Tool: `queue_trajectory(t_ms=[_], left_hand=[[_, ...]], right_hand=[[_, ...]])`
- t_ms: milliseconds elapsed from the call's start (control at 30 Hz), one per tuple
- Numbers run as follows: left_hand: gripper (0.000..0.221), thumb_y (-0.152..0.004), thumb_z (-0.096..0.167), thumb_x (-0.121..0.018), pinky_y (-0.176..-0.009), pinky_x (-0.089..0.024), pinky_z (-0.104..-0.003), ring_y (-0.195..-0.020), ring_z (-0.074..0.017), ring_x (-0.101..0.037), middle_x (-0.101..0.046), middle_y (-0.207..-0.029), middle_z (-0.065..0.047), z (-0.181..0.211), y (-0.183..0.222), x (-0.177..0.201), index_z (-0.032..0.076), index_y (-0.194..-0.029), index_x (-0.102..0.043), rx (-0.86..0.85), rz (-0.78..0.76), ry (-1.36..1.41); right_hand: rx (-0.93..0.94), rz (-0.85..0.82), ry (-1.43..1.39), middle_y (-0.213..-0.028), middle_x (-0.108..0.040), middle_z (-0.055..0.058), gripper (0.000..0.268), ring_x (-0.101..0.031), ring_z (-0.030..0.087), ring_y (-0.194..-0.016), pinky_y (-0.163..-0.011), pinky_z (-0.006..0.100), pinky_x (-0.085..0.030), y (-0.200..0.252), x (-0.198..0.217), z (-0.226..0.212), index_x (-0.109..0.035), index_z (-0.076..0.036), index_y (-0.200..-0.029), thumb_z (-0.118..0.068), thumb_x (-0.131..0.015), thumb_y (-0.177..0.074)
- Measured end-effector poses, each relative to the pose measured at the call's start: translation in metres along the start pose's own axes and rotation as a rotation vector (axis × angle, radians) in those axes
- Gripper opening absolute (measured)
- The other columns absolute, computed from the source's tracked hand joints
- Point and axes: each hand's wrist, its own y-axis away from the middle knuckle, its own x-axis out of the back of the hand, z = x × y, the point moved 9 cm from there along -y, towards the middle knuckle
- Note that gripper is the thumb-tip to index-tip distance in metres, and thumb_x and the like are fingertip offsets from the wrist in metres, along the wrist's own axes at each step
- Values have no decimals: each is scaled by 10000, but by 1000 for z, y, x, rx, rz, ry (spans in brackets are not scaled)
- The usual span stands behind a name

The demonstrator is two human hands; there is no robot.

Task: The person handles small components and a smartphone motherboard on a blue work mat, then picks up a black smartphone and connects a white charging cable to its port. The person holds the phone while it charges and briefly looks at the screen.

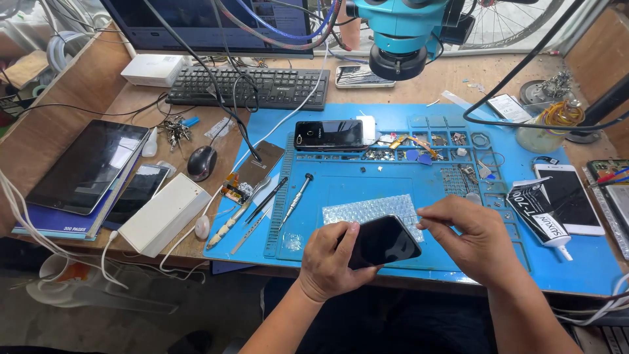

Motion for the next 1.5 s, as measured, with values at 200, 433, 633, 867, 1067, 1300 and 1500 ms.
queue_trajectory(t_ms=[200,433,633,867,1067,1300,1500], left_hand=[[694,-941,520,-761,-761,-582,-373,-1019,-285,-696,-619,-1202,-167,5,-4,2,30,-1365,-516,-42,-10,0],[629,-957,505,-738,-723,-564,-372,-965,-286,-715,-644,-1194,-171,8,-10,7,20,-1318,-567,-49,-20,-11],[622,-975,518,-680,-696,-570,-374,-934,-280,-705,-648,-1161,-186,6,-14,11,-4,-1296,-576,-23,-16,3],[689,-806,539,-756,-703,-513,-346,-905,-261,-676,-681,-1117,-131,1,0,1,83,-1313,-656,54,91,-14],[699,-773,522,-762,-708,-529,-345,-907,-269,-681,-691,-1096,-142,-7,-3,5,35,-1265,-669,104,96,4],[645,-880,488,-718,-698,-553,-362,-935,-292,-689,-674,-1136,-182,-7,-10,14,-14,-1278,-638,77,45,4],[598,-985,475,-684,-702,-574,-396,-960,-314,-711,-659,-1186,-212,0,-17,14,-38,-1280,-596,23,-39,30]], right_hand=[[39,-187,98,-906,-769,-6,161,-738,142,-807,-743,283,-552,-11,-3,-6,-778,-146,-1034,-103,-713,-894],[-477,-241,171,-900,-812,-20,202,-756,130,-858,-771,317,-571,-9,-3,31,-752,-170,-998,-291,-792,-842],[-296,213,-117,-988,-762,129,224,-764,200,-906,-824,288,-626,19,-16,29,-712,-20,-1126,-88,-751,-916],[-297,365,-423,-909,-694,264,226,-735,290,-821,-788,432,-645,24,-23,45,-621,137,-1132,85,-704,-928],[-305,393,-400,-914,-694,249,200,-716,242,-835,-767,378,-636,22,-34,45,-629,133,-1114,90,-720,-942],[-296,351,-303,-1063,-675,164,231,-671,207,-1006,-904,331,-565,26,-54,43,-631,36,-1218,6,-649,-989],[-417,302,-349,-1172,-669,113,365,-653,185,-1104,-973,294,-527,53,-71,59,-575,-36,-1358,-89,-594,-997]])
